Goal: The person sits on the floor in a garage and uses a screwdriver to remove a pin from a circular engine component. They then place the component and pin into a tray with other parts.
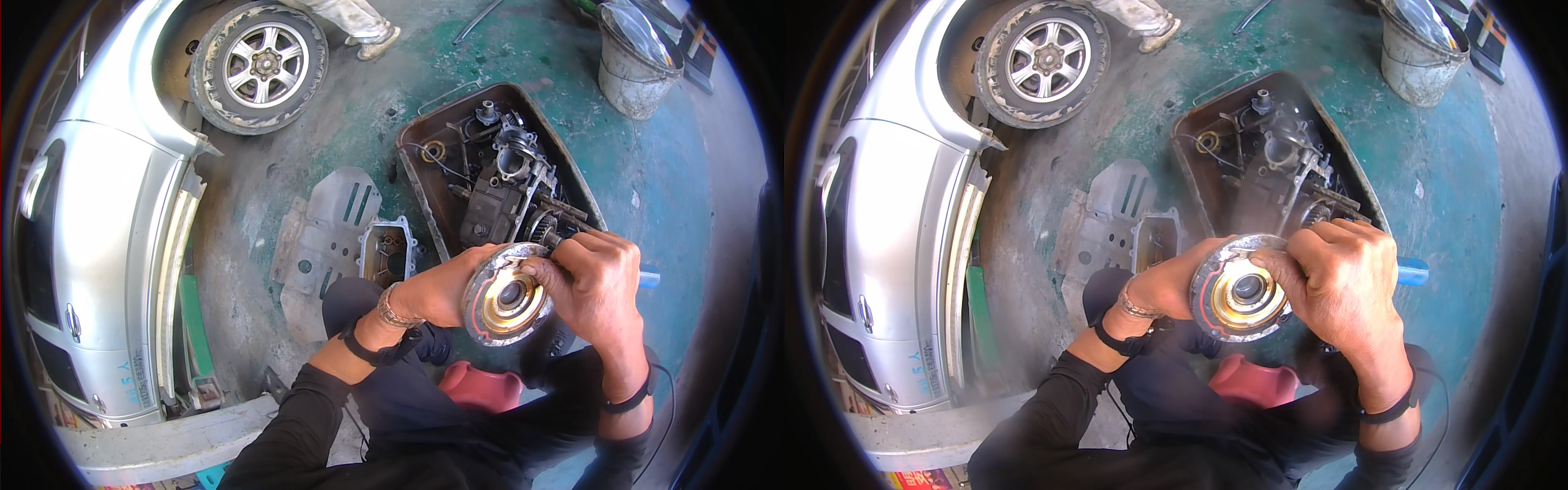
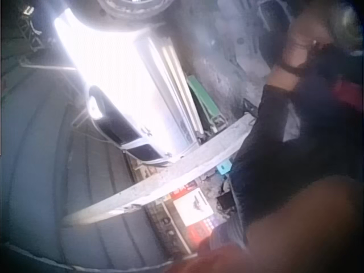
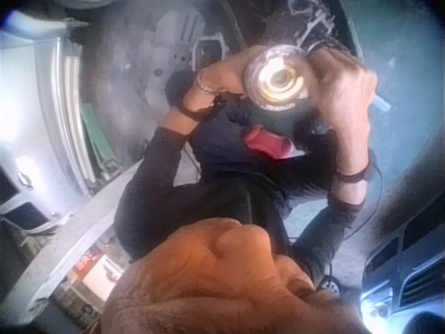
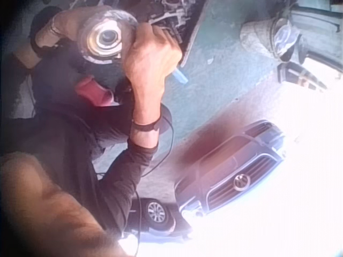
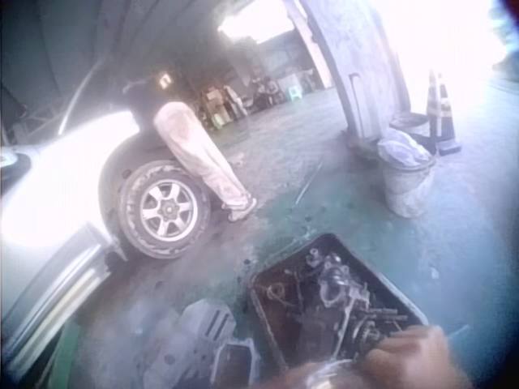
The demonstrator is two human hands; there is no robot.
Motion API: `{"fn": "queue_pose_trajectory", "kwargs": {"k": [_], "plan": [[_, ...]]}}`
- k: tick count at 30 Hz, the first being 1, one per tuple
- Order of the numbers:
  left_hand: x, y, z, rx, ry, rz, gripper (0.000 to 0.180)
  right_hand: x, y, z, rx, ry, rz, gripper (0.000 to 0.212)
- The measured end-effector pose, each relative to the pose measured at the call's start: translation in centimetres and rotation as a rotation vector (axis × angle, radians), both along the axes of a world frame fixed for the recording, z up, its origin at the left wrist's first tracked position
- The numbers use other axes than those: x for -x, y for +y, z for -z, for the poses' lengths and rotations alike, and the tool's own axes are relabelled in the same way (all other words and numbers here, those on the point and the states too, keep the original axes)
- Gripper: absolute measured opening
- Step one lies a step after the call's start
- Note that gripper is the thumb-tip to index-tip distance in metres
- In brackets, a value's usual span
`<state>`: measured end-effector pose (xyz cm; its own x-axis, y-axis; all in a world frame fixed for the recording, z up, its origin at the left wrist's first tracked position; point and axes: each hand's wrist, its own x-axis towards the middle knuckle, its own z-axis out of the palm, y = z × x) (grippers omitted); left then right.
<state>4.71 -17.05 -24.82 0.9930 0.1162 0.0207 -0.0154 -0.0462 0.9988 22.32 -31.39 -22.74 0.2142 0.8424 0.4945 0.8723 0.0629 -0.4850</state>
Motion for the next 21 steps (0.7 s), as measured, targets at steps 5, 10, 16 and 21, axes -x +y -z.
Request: {"fn": "queue_pose_trajectory", "kwargs": {"k": [5, 10, 16, 21], "plan": [[0.08, -0.11, -0.21, 0.037, 0.038, -0.023, 0.070, 0.00, 0.03, -0.11, 0.016, -0.009, -0.004, 0.040], [0.00, 0.15, -0.04, -0.168, -0.072, -0.011, 0.073, 0.01, 0.01, -0.05, 0.020, -0.013, -0.010, 0.041], [0.12, -0.26, 0.19, 0.016, 0.026, -0.016, 0.077, 0.14, 0.02, 0.05, 0.018, 0.000, -0.024, 0.041], [0.35, -0.21, -0.09, -0.004, -0.011, -0.006, 0.079, 0.22, 0.06, 0.08, 0.008, -0.003, -0.028, 0.040]]}}
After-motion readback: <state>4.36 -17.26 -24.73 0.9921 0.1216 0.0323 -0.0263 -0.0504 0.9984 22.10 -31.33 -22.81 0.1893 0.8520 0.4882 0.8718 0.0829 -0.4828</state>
